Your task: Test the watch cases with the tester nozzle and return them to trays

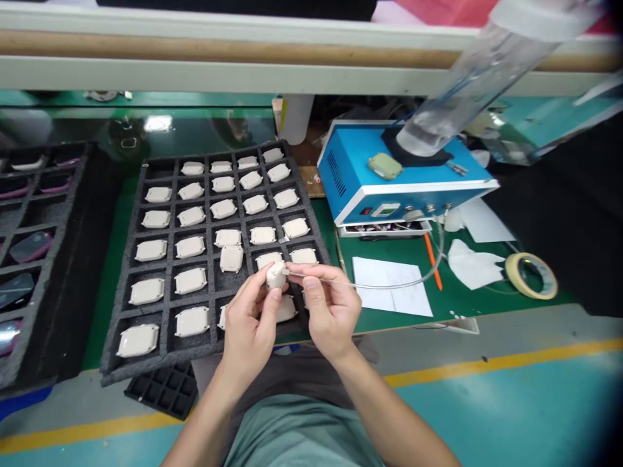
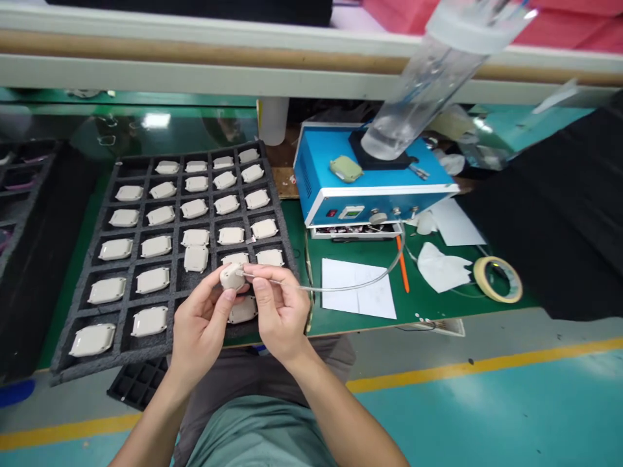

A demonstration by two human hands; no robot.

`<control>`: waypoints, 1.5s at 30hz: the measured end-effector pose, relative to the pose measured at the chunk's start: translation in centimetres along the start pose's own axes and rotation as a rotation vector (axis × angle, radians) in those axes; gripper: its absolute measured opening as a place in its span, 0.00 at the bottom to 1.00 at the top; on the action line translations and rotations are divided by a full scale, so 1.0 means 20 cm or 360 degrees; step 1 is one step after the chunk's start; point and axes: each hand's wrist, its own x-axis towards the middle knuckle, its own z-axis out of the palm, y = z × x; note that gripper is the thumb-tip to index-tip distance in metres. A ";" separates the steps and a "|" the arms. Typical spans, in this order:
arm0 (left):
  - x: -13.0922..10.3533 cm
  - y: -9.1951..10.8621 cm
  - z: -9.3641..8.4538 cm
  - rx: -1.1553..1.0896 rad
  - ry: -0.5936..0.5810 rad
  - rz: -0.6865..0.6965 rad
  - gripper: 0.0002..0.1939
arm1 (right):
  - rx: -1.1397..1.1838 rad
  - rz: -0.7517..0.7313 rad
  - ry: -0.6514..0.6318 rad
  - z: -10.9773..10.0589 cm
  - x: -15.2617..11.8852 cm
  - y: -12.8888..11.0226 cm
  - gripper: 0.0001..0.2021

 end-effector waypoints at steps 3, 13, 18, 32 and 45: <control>0.01 0.00 0.00 0.0026 0.0015 0.0016 0.20 | 0.0019 -0.0027 -0.0014 0.01 0.01 0.00 0.05; 0.02 0.00 -0.01 0.0054 0.0044 0.0046 0.20 | 0.0066 -0.0036 -0.0034 0.01 0.02 0.01 0.05; 0.02 0.01 -0.01 0.0036 0.0049 0.0030 0.22 | 0.0116 -0.0049 -0.0049 0.01 0.02 0.02 0.05; 0.03 0.00 -0.01 0.0088 0.0053 0.0085 0.21 | 0.0154 0.0003 -0.0046 0.02 0.01 0.01 0.05; 0.02 0.00 -0.01 0.0092 0.0057 0.0072 0.21 | 0.0137 -0.0003 -0.0052 0.01 0.01 0.02 0.05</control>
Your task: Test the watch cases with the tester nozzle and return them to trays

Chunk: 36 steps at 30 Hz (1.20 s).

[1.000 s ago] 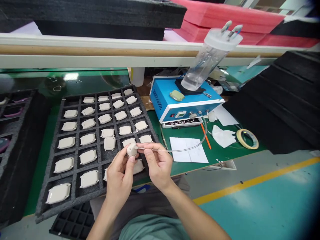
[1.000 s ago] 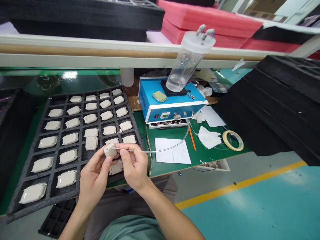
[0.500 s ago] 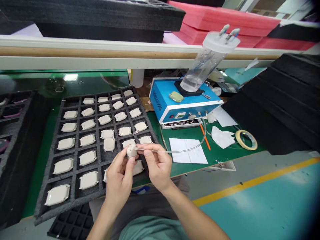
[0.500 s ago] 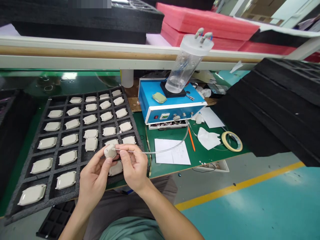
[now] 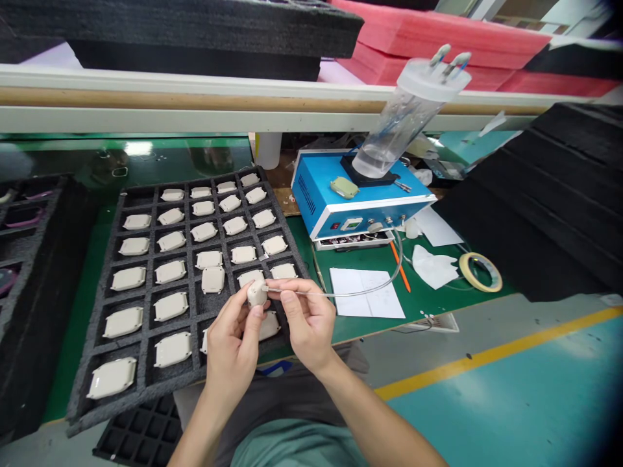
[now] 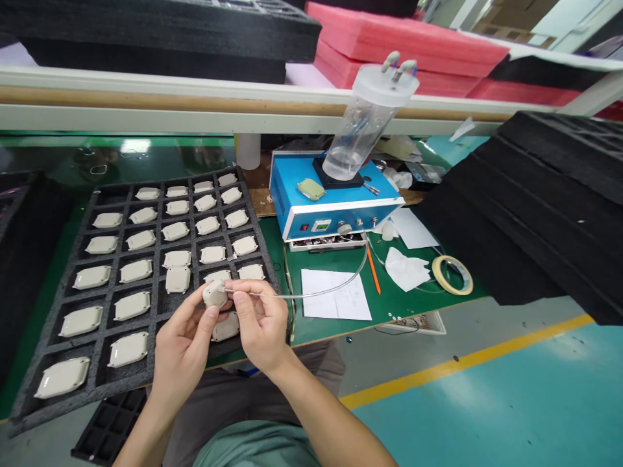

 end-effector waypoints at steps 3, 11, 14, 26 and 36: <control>0.00 0.00 0.00 0.0003 0.0002 -0.0002 0.22 | 0.0000 -0.0004 0.0002 0.00 0.00 0.00 0.06; 0.00 0.00 0.00 0.0009 -0.0005 -0.0004 0.21 | 0.0010 0.0005 -0.0002 0.00 0.00 0.00 0.05; 0.00 0.00 0.00 0.0003 -0.0001 0.0000 0.21 | 0.0010 0.0003 -0.0004 0.00 0.00 0.00 0.05; 0.00 0.01 0.00 0.0054 -0.0007 0.0019 0.20 | -0.0005 0.0014 -0.0001 0.00 0.00 -0.01 0.06; 0.00 0.00 -0.01 0.0062 -0.0019 0.0023 0.20 | -0.0008 0.0005 0.0006 0.00 0.00 -0.01 0.05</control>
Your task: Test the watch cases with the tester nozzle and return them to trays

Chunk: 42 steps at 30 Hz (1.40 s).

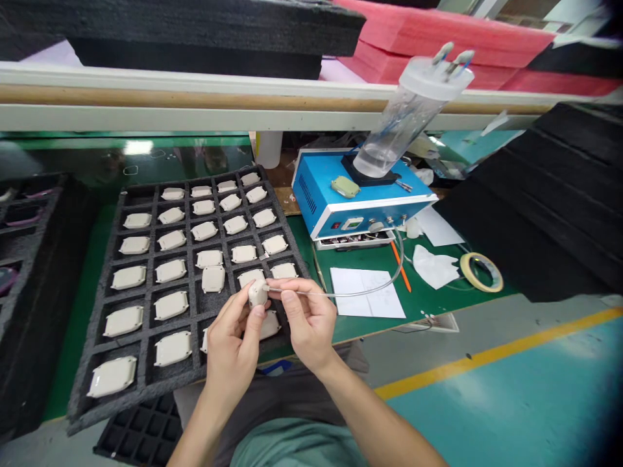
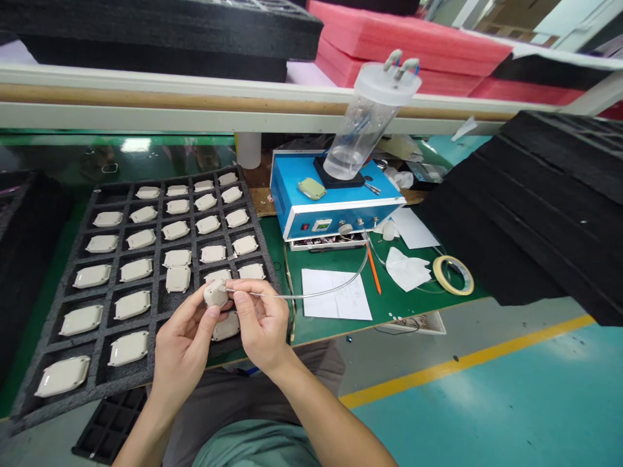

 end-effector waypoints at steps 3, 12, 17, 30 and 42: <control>0.00 0.00 0.00 -0.0015 0.0003 -0.0001 0.20 | -0.0012 -0.0004 0.0006 0.00 0.01 0.00 0.05; 0.00 0.00 0.00 -0.0007 0.0001 -0.0016 0.21 | -0.0044 0.0004 0.0007 0.00 0.00 0.00 0.06; 0.00 0.00 0.00 -0.0010 0.0005 -0.0013 0.21 | -0.0020 -0.0001 0.0008 0.00 0.00 0.00 0.05; 0.00 -0.01 0.00 -0.0016 -0.0001 -0.0006 0.20 | -0.0024 0.0016 0.0016 0.00 0.00 0.00 0.05; -0.03 0.00 0.01 -0.0095 -0.0052 -0.0005 0.20 | -0.0016 0.0071 0.0071 0.00 -0.02 -0.02 0.04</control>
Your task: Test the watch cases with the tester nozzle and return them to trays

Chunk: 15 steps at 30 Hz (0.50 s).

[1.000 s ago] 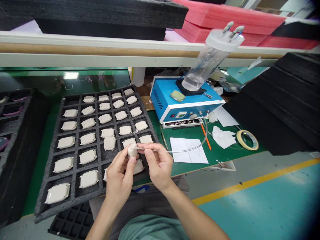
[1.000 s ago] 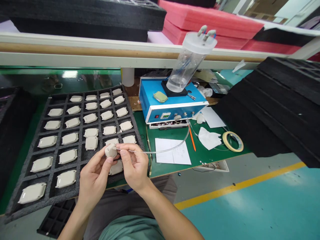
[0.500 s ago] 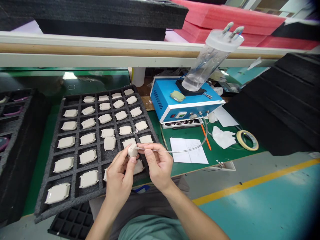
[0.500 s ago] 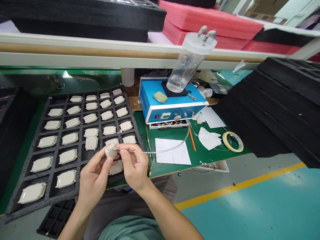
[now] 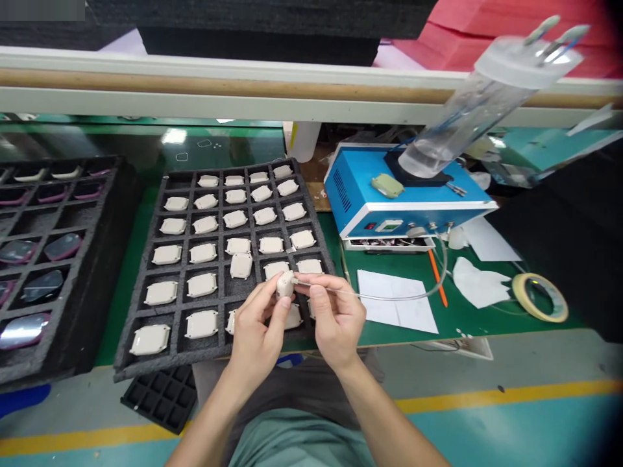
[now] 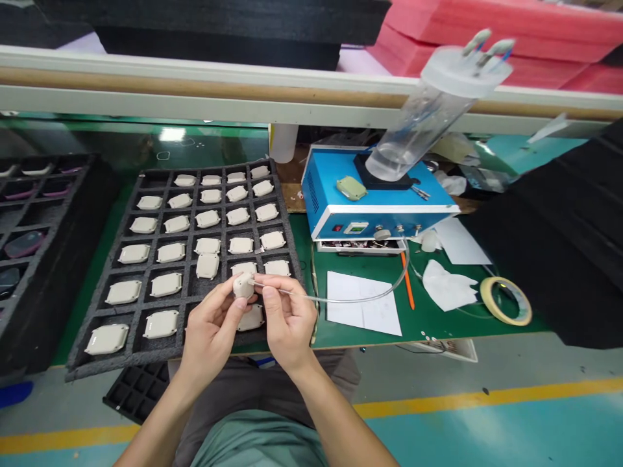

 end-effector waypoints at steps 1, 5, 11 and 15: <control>0.00 0.00 0.00 0.0001 0.0001 0.0000 0.20 | 0.0014 -0.0006 -0.0001 0.00 0.00 0.00 0.04; 0.01 -0.01 0.00 0.0014 0.0000 0.0001 0.20 | 0.0033 -0.0021 -0.0012 0.00 0.01 0.01 0.04; 0.01 -0.02 -0.01 0.0062 0.0025 -0.0004 0.21 | 0.0017 -0.0027 -0.0036 0.00 0.02 0.01 0.05; 0.02 -0.01 -0.01 0.0063 0.0024 0.0012 0.20 | 0.0020 -0.0040 -0.0041 0.00 0.02 0.01 0.05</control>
